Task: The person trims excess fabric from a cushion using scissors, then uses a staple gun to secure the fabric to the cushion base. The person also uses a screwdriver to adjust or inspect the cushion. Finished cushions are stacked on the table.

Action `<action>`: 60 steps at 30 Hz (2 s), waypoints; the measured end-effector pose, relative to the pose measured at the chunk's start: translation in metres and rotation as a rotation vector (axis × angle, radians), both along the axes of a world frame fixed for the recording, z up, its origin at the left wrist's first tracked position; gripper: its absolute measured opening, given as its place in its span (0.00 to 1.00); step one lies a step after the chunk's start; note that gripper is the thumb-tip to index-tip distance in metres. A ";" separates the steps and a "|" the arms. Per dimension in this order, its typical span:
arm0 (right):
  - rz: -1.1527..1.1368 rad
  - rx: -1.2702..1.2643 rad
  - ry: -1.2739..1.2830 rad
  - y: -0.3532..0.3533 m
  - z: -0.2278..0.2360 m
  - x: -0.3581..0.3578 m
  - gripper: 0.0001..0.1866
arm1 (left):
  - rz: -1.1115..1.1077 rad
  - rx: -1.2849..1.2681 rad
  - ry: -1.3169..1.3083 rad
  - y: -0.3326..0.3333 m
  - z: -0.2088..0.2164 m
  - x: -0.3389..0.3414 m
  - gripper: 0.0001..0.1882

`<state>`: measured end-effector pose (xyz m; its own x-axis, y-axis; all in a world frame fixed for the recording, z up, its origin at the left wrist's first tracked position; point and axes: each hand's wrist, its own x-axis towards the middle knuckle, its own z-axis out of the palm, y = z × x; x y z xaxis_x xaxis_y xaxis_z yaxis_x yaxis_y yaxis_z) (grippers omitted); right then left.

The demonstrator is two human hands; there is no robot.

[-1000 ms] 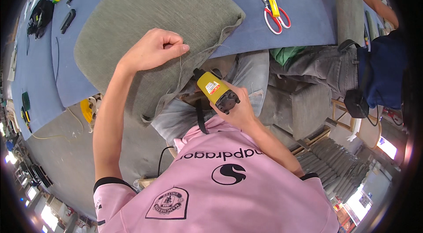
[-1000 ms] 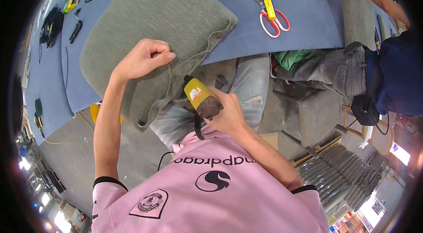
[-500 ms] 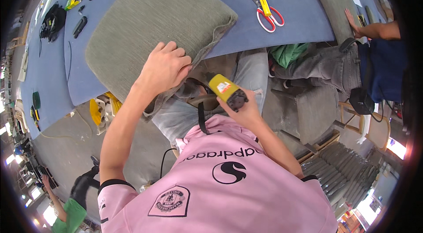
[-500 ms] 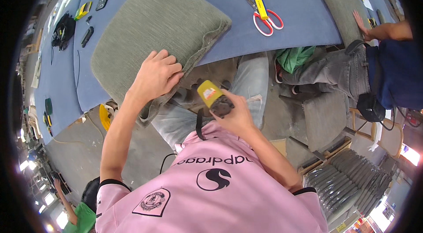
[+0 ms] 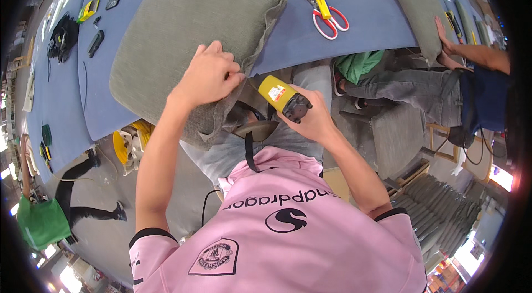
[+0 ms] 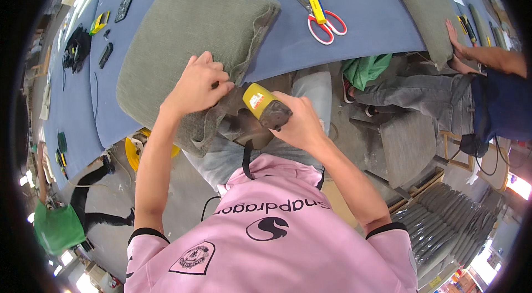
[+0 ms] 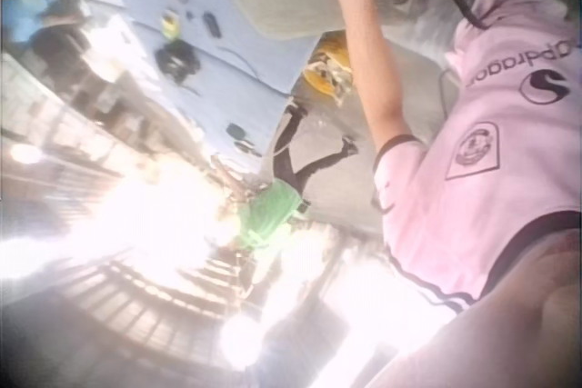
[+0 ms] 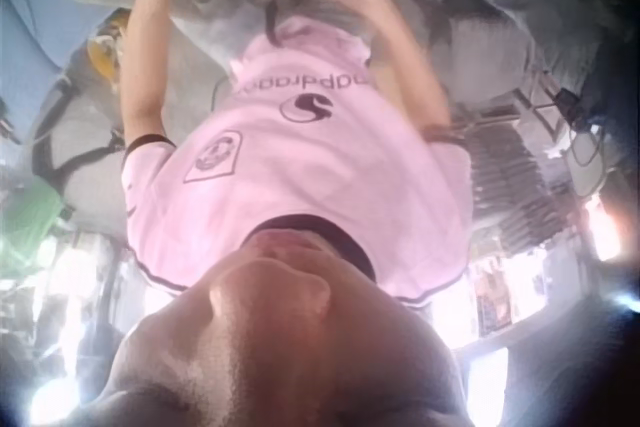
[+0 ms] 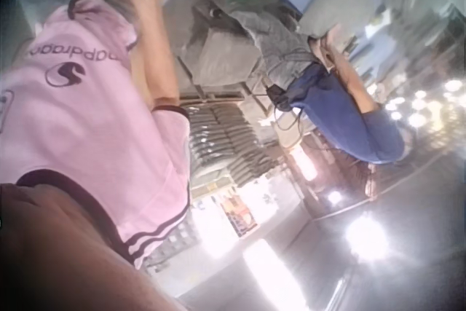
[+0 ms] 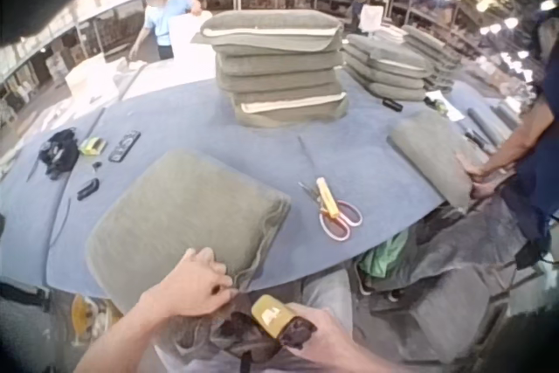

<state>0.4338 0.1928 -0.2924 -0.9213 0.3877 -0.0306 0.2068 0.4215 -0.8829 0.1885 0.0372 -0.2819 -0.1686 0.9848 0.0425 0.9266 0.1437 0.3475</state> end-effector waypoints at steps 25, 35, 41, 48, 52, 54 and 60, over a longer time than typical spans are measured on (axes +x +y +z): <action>0.073 -0.089 -0.037 0.002 -0.010 -0.027 0.24 | 0.027 0.105 -0.262 -0.001 -0.020 -0.019 0.14; 0.072 0.037 -0.084 -0.004 0.014 -0.024 0.22 | 0.054 0.118 -0.297 -0.003 -0.020 -0.012 0.13; 0.104 0.114 -0.011 -0.002 -0.004 -0.023 0.18 | 0.048 0.140 -0.237 0.001 -0.025 -0.009 0.15; 0.075 -0.001 0.000 -0.006 -0.014 -0.022 0.15 | 0.064 0.070 -0.116 -0.012 0.002 -0.002 0.14; 0.055 -0.067 -0.017 -0.011 -0.015 -0.013 0.17 | 0.026 0.011 -0.019 -0.018 0.005 0.004 0.14; 0.067 -0.024 0.011 -0.013 -0.013 -0.013 0.18 | -0.004 0.065 -0.074 -0.017 -0.005 -0.004 0.14; 0.081 0.070 -0.205 -0.020 -0.009 -0.009 0.30 | -0.005 0.034 -0.286 -0.021 -0.017 -0.017 0.14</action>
<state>0.4251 0.1723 -0.3010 -0.9268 0.3204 -0.1961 0.3419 0.5031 -0.7937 0.1713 0.0158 -0.2991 -0.1742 0.9844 0.0269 0.7907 0.1235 0.5996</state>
